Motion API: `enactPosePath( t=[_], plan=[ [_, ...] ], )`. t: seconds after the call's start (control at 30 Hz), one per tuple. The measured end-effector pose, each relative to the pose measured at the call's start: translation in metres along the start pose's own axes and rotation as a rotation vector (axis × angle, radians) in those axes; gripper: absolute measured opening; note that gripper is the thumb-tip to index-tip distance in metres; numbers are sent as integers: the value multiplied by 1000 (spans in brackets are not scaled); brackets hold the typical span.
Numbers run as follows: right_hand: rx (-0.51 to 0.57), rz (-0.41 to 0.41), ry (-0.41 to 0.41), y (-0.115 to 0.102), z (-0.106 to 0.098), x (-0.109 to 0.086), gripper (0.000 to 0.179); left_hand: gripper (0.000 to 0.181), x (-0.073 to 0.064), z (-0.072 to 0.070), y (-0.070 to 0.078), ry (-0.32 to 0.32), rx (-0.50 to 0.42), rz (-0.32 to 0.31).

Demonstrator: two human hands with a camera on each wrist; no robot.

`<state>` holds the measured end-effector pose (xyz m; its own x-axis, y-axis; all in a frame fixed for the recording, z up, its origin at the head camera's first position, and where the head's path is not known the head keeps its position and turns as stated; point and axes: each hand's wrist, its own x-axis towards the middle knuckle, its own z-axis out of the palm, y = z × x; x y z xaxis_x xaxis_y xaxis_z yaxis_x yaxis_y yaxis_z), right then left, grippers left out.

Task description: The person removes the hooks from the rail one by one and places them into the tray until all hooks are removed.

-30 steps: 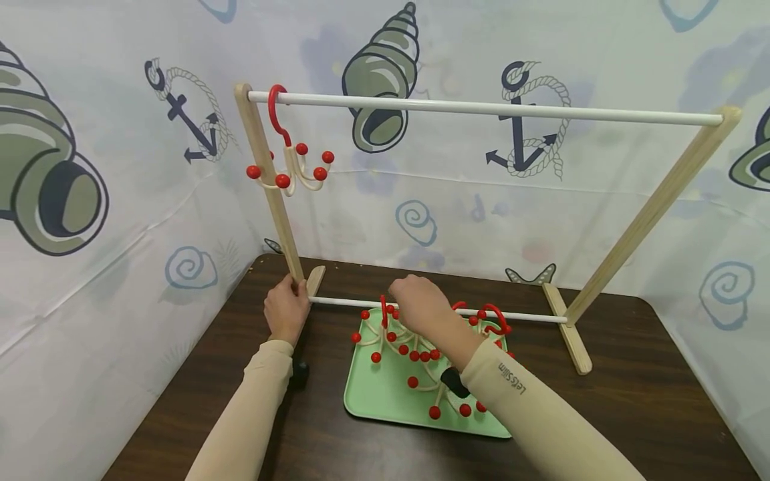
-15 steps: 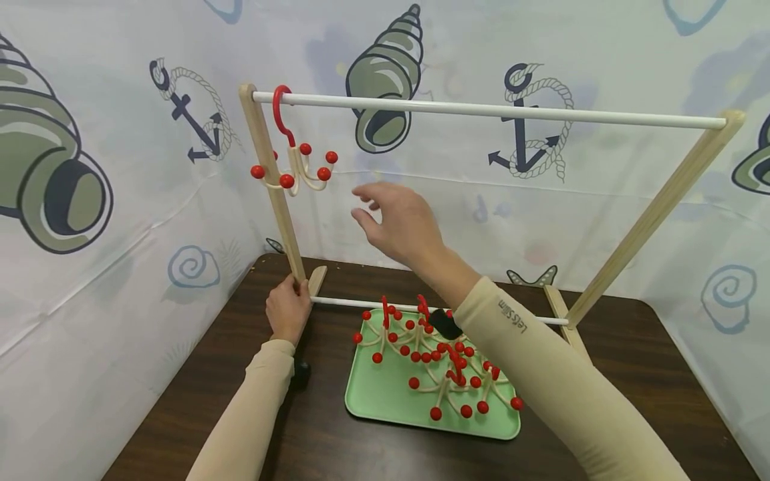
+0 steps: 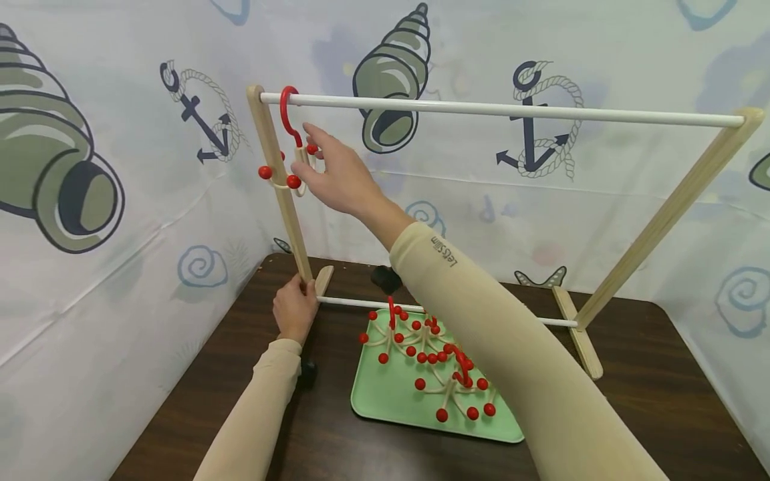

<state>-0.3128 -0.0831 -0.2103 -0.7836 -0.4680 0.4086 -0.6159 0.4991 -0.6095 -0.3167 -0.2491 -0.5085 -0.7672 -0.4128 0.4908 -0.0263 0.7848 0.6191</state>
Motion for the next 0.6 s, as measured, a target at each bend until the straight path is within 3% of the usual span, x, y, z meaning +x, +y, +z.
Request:
enactPosePath(
  t=[0.2, 0.43, 0.6],
  plan=[
    [64, 104, -64, -1, 8, 9, 63, 17, 1, -1, 2, 14, 3, -5],
    [83, 138, 9, 5, 11, 11, 55, 16, 2, -1, 2, 10, -3, 8],
    [-28, 165, 96, 8, 11, 11, 42, 16, 0, -1, 3, 5, -1, -4]
  ],
)
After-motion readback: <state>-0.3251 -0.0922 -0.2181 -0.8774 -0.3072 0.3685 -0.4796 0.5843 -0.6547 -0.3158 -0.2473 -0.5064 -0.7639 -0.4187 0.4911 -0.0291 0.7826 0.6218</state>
